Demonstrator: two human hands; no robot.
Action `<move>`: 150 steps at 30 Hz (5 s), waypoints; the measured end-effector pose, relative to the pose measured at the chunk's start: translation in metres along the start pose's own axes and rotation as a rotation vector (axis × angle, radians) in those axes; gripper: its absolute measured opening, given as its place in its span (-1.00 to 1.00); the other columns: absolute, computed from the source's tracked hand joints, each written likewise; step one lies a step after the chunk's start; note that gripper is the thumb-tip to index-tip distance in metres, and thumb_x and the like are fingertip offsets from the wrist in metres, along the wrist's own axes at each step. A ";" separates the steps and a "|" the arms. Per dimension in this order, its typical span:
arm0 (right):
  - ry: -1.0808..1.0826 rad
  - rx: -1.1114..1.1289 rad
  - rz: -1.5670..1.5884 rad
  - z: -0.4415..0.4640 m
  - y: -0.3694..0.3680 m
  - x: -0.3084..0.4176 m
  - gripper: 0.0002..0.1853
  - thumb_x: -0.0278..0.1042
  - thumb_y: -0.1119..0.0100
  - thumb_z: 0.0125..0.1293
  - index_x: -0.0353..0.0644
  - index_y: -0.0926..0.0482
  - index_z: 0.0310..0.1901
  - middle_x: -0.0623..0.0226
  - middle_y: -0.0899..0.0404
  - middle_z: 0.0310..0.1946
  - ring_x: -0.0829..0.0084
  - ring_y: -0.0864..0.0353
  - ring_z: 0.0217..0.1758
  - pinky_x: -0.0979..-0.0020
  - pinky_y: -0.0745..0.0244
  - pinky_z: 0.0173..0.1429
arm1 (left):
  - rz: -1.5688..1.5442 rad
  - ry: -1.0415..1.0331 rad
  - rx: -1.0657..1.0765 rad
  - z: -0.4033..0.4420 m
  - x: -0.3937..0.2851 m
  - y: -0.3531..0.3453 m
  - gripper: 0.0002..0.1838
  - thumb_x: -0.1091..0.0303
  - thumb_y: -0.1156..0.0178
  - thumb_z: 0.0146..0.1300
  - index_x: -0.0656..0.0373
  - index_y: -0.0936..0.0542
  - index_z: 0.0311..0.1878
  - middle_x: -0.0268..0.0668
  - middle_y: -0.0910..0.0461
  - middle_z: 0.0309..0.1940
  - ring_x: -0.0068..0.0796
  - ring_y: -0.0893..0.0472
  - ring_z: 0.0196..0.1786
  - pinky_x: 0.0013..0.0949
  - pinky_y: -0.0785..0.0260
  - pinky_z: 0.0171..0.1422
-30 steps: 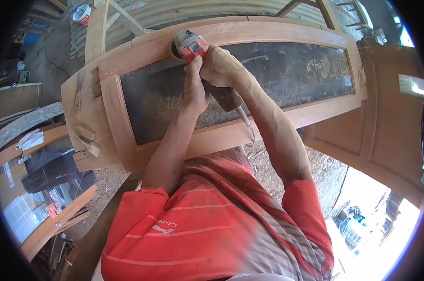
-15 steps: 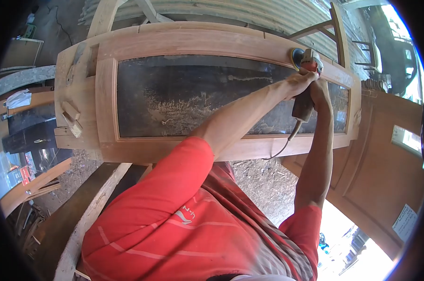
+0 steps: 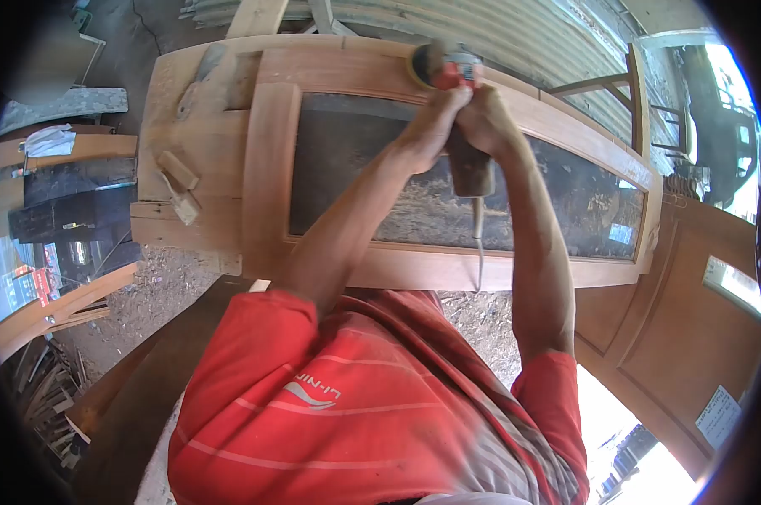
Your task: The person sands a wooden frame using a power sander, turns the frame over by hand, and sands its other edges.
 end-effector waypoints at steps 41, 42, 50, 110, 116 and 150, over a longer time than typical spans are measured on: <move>-0.434 -0.100 0.748 0.022 0.013 0.077 -0.55 -0.21 -0.19 0.33 -0.42 -0.65 0.09 -0.34 -0.74 -0.21 -0.26 -0.78 0.01 -0.06 -0.69 0.05 | -0.005 0.000 -0.105 -0.057 -0.029 0.047 -0.28 -0.18 -0.14 0.57 0.08 -0.33 0.57 -0.21 -0.52 0.39 -0.33 -0.52 0.47 -0.11 -0.37 0.54; -0.412 -0.087 0.726 0.043 0.016 0.096 -0.63 -0.24 -0.21 0.31 -0.40 -0.70 -0.04 -0.28 -0.75 -0.26 -0.20 -0.81 -0.07 -0.02 -0.69 -0.03 | -0.053 0.035 -0.177 -0.073 -0.050 0.058 -0.28 -0.19 -0.15 0.56 0.08 -0.35 0.56 -0.23 -0.54 0.38 -0.34 -0.54 0.45 -0.12 -0.39 0.53; -0.395 -0.118 0.730 0.140 0.036 0.184 -0.60 -0.14 -0.17 0.28 -0.39 -0.76 -0.22 -0.18 -0.79 -0.20 -0.17 -0.82 -0.04 -0.01 -0.72 0.09 | -0.053 -0.123 -0.314 -0.110 -0.136 0.146 -0.33 -0.22 0.02 0.64 0.13 -0.47 0.51 -0.25 -0.62 0.36 -0.32 -0.58 0.42 -0.13 -0.40 0.55; -0.577 -0.059 0.792 0.050 0.039 0.110 -0.54 -0.06 -0.27 0.23 -0.36 -0.77 -0.12 -0.19 -0.78 -0.09 -0.12 -0.78 0.12 0.04 -0.67 0.18 | 0.022 0.030 -0.197 -0.079 -0.076 0.062 -0.27 -0.28 0.04 0.64 0.16 -0.46 0.51 -0.17 -0.62 0.36 -0.21 -0.63 0.37 -0.10 -0.47 0.46; -0.627 -0.128 0.790 -0.063 0.028 -0.021 -0.44 0.22 -0.42 0.18 -0.27 -0.82 -0.28 -0.01 -0.81 -0.28 0.09 -0.83 -0.10 0.18 -0.65 0.11 | 0.803 0.128 -0.262 -0.056 -0.025 -0.002 -0.22 -0.38 -0.11 0.54 0.30 -0.62 0.25 -0.14 -0.72 -0.03 -0.31 -0.71 0.05 -0.20 -0.58 0.14; -1.085 -0.316 0.875 -0.458 0.001 -0.440 -0.54 0.08 -0.43 0.19 -0.24 -0.76 -0.22 0.33 -0.73 -0.38 0.45 -0.70 -0.30 0.30 -0.60 -0.15 | 1.943 -0.520 -0.782 0.114 0.019 -0.017 -0.47 -0.06 -0.22 0.54 0.29 -0.58 -0.36 -0.02 -0.66 -0.35 0.04 -0.65 -0.25 0.02 -0.44 -0.08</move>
Point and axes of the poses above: each hand's wrist, its own z-axis towards the middle knuckle, its own y-axis out of the back of the hand, x = y × z, the point moved 5 cm from there along z, towards the middle knuckle
